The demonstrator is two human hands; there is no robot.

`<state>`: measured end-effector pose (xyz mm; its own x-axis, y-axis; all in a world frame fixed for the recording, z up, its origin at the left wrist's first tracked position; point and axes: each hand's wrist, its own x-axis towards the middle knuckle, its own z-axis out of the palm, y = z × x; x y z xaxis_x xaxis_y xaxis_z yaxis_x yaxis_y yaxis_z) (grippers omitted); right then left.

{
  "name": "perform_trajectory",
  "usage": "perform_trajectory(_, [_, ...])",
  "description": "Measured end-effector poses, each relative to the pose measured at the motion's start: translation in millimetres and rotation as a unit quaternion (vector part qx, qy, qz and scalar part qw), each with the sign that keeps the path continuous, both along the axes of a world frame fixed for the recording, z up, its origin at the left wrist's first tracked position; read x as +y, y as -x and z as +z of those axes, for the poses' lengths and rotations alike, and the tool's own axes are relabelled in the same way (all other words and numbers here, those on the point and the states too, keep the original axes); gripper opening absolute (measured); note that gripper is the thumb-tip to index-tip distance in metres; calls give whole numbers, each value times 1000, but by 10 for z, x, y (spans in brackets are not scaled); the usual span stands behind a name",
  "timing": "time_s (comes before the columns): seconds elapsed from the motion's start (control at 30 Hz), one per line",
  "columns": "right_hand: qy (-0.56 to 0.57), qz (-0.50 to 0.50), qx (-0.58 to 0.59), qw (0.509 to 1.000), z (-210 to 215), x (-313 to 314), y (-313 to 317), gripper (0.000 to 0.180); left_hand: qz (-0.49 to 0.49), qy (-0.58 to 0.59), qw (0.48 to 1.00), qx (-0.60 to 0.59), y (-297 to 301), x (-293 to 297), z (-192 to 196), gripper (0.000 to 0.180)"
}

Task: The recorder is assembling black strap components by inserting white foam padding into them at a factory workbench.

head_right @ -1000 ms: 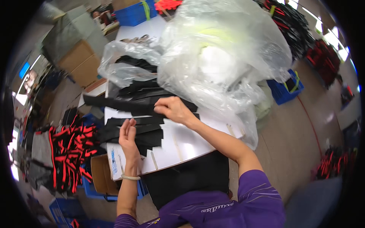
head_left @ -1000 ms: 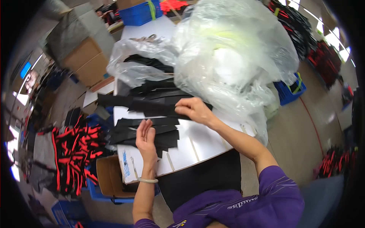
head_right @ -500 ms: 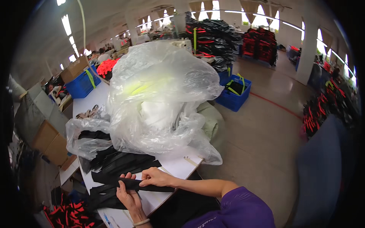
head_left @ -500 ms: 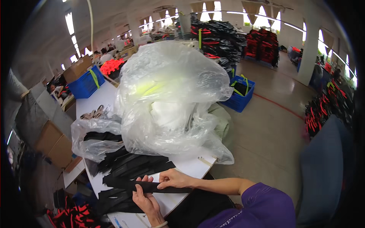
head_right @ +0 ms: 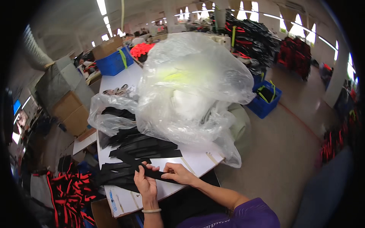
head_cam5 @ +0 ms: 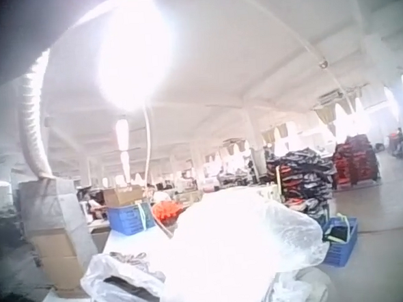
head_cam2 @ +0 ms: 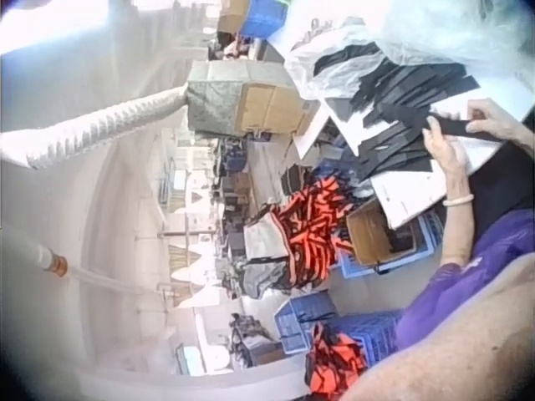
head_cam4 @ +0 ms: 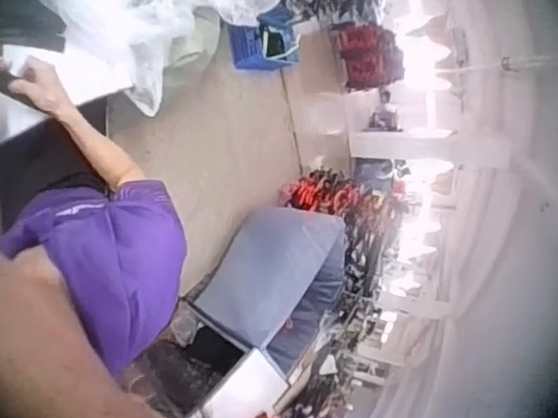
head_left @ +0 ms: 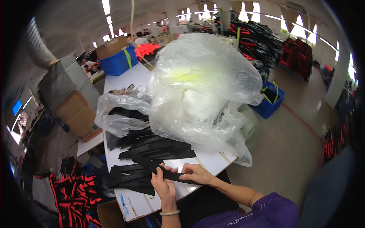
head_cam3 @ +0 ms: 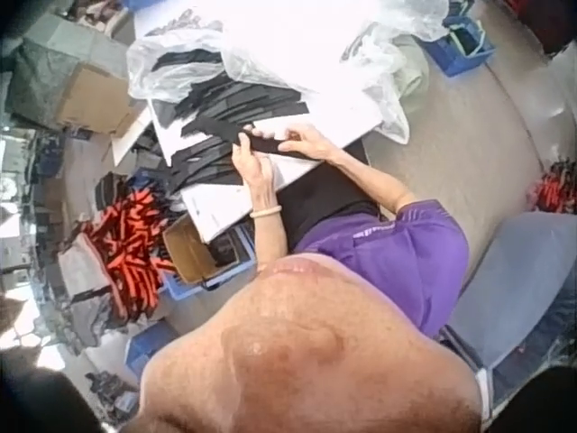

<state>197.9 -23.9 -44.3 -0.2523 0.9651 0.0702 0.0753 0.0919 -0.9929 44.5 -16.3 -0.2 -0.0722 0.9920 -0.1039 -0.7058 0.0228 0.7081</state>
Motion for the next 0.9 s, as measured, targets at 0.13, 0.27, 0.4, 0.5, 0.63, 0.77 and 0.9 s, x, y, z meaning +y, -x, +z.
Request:
perform_trajectory(0.13, [-126, -43, -31, 991, -14, -74, 243, 21, 98, -11, 995, 10, 55, 27, -121, 22])
perform_trajectory(0.27, [-194, -138, -64, 969, 26, -157, 272, 22, 84, -50, 995, 11, -3, 15, -106, 21])
perform_trajectory(0.4, [-128, -162, -44, 978, 79, -86, 71, 17, 7, -57, 997, -54, -153, 96, 12, 23])
perform_trajectory(0.5, [40, -66, 201, 977, 84, 56, -83, 15, -19, -85, 995, -47, -127, 175, -56, 21])
perform_trajectory(0.63, [-56, -105, 102, 988, 201, -36, -12, 16, 10, -15, 998, -61, -220, 218, 9, 18])
perform_trajectory(0.77, [-251, -204, -103, 941, 199, -5, 14, 30, 28, -52, 993, -102, -178, 314, -21, 20])
perform_trajectory(0.9, [-280, -184, -135, 933, 261, 52, 11, 49, -27, -58, 984, -164, -166, 338, 20, 30])
